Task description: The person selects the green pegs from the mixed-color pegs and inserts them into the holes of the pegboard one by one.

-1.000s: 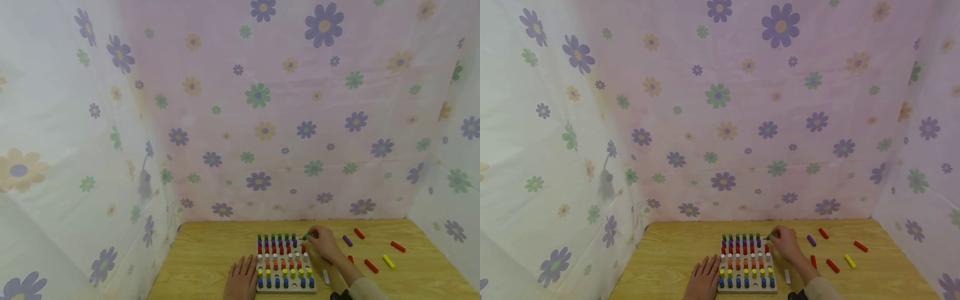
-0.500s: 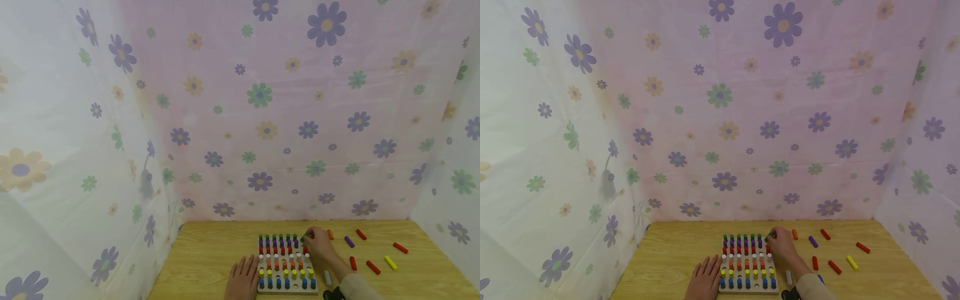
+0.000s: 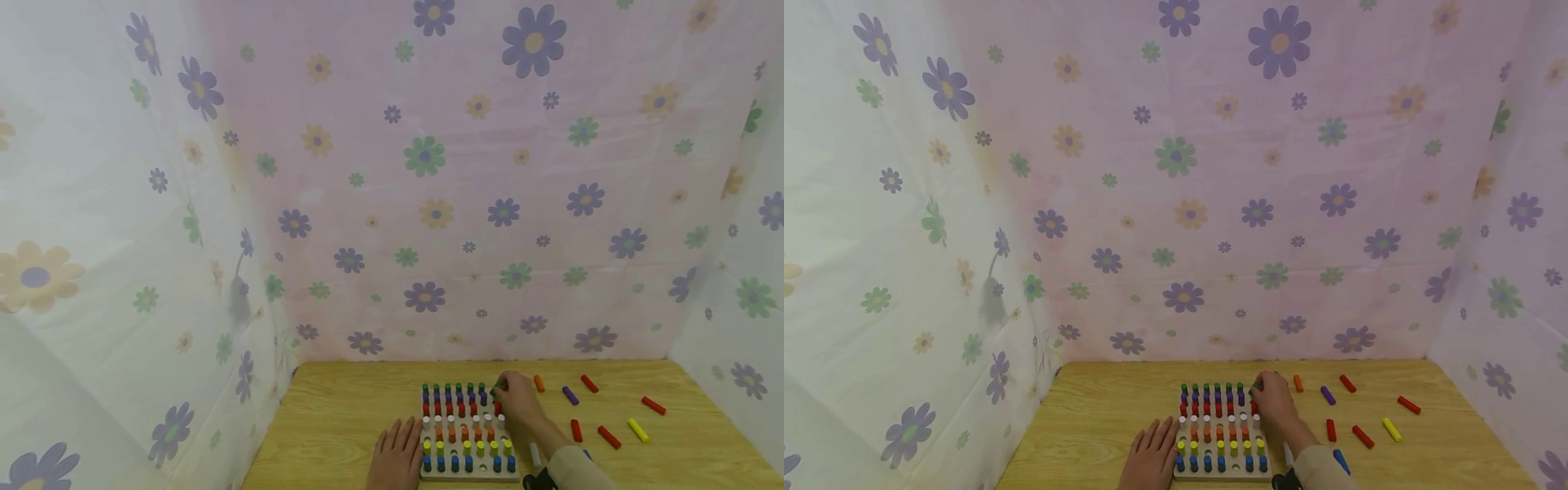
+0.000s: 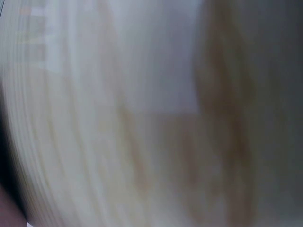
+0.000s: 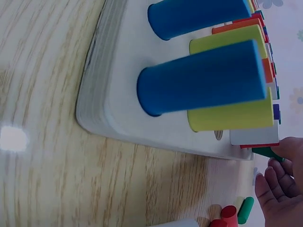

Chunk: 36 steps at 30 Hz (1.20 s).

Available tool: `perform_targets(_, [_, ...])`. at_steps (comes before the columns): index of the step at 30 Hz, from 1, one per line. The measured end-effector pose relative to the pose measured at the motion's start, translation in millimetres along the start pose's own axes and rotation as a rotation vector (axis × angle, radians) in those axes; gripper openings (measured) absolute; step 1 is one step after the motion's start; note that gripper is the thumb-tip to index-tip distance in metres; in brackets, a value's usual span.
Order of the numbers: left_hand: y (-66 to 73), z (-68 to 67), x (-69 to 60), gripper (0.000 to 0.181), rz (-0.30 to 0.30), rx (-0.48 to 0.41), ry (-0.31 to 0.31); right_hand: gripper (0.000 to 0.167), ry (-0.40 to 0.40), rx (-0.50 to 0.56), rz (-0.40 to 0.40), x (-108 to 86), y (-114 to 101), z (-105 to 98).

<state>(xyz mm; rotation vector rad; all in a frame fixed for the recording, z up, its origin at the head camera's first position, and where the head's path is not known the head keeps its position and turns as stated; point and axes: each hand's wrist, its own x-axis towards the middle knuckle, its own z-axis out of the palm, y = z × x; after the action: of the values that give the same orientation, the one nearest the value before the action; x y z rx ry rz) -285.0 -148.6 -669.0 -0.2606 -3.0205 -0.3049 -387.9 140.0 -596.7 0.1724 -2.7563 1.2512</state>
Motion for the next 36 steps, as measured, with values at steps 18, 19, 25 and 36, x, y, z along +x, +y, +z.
perform_targets(18, [1.6,-7.4,0.7,0.053,0.005,-0.023,-0.006,0.007,0.03,-0.032,0.032,4.7,3.4,13.9])
perform_targets(19, [1.7,-7.9,1.0,0.052,0.004,-0.022,-0.004,0.007,0.032,-0.036,0.035,5.8,3.9,14.8])
perform_targets(25, [1.5,-7.8,0.6,0.052,0.003,-0.017,-0.003,0.006,0.056,-0.037,0.037,6.0,6.4,16.8])
perform_targets(36, [0.0,0.1,1.1,0.056,0.005,0.004,0.013,0.019,0.015,0.02,0.041,-1.2,11.6,8.9])
